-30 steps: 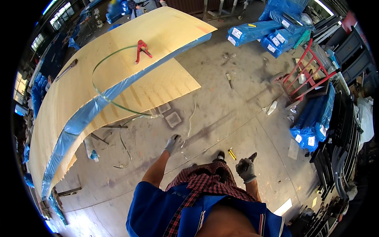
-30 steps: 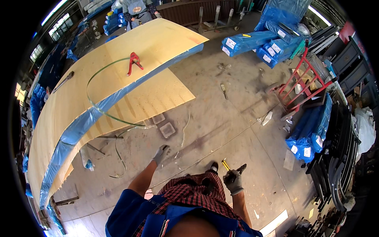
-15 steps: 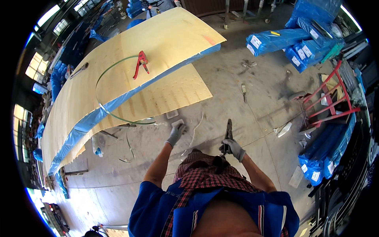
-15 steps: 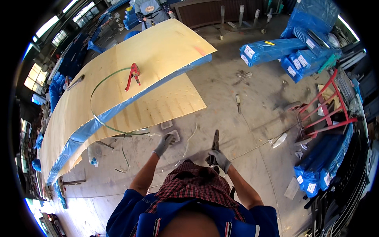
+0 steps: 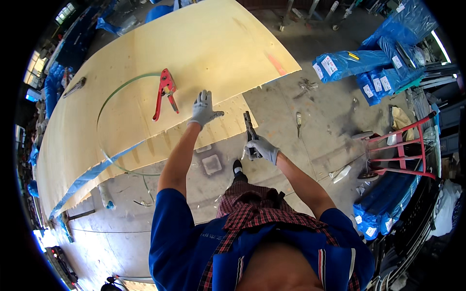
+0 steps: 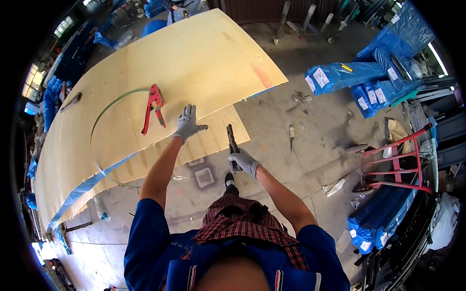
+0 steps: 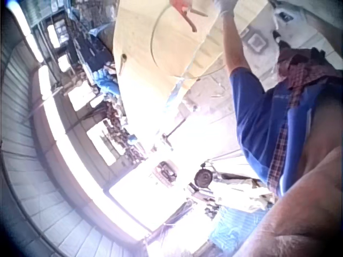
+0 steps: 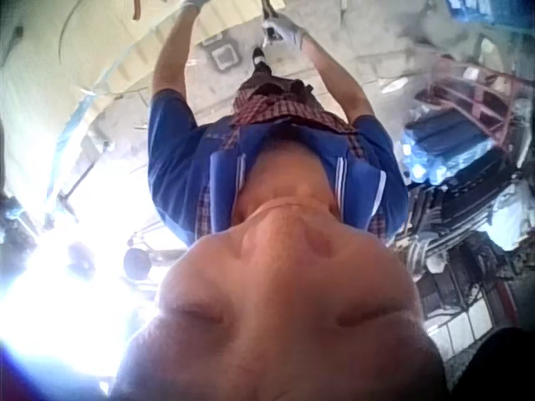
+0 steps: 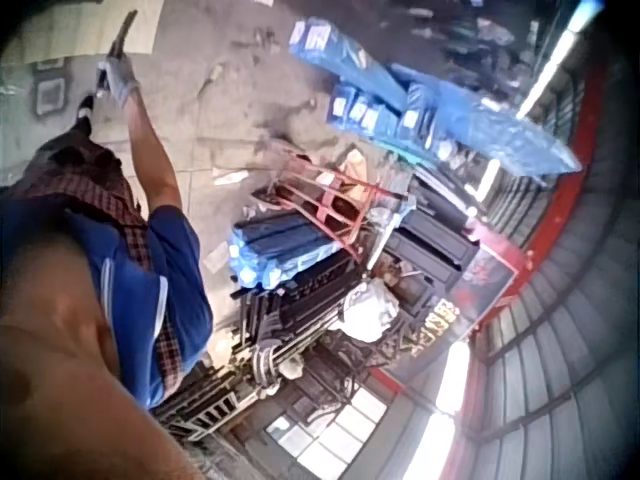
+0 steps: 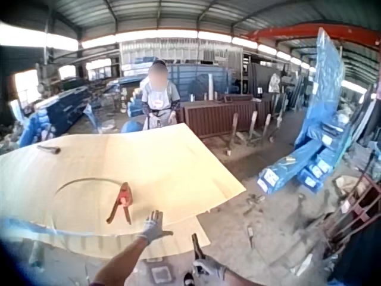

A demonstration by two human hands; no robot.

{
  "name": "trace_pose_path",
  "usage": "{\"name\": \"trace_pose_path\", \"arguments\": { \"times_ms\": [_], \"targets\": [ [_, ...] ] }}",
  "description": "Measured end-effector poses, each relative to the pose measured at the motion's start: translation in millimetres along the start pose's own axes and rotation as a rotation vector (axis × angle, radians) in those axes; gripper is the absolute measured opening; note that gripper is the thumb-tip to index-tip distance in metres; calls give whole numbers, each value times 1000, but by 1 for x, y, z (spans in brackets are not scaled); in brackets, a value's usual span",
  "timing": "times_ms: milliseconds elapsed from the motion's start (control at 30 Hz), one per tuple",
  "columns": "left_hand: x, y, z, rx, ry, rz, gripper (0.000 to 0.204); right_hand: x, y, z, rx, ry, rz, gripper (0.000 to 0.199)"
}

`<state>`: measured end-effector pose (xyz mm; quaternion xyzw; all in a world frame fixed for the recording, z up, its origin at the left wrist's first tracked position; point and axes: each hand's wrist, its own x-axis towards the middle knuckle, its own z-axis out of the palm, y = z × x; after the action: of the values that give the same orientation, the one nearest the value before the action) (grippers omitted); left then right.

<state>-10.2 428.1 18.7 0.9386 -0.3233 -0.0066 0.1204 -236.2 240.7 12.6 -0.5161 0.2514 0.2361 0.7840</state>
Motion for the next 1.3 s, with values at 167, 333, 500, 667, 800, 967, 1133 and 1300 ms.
{"name": "trace_pose_path", "arguments": {
  "times_ms": [167, 333, 500, 667, 800, 967, 1133, 1300],
  "targets": [
    [84, -15, 20, 213, -206, 77, 125, 60, -42, -2, -139, 53, 54, 13],
    [97, -21, 10, 231, -278, 110, 126, 101, -61, 1, -217, 76, 92, 14],
    [105, -16, 4, 242, -316, 89, 124, 112, -50, -12, -127, 75, 67, 16],
    [109, -9, 5, 253, -352, 90, 124, 127, -53, -13, -471, 194, -70, 24],
    [112, -1, 4, 266, -348, 85, 127, 154, -56, -19, -794, 284, -82, 39],
    [112, 2, 9, 315, -365, 126, 132, 151, -47, -16, -709, 270, -92, 41],
    [129, -14, 19, 220, -491, 130, 136, 137, -64, -19, -639, 228, -50, 43],
    [130, -20, 25, 209, -506, 169, 134, 117, -79, -32, -635, 218, -72, 43]
  ]
}}
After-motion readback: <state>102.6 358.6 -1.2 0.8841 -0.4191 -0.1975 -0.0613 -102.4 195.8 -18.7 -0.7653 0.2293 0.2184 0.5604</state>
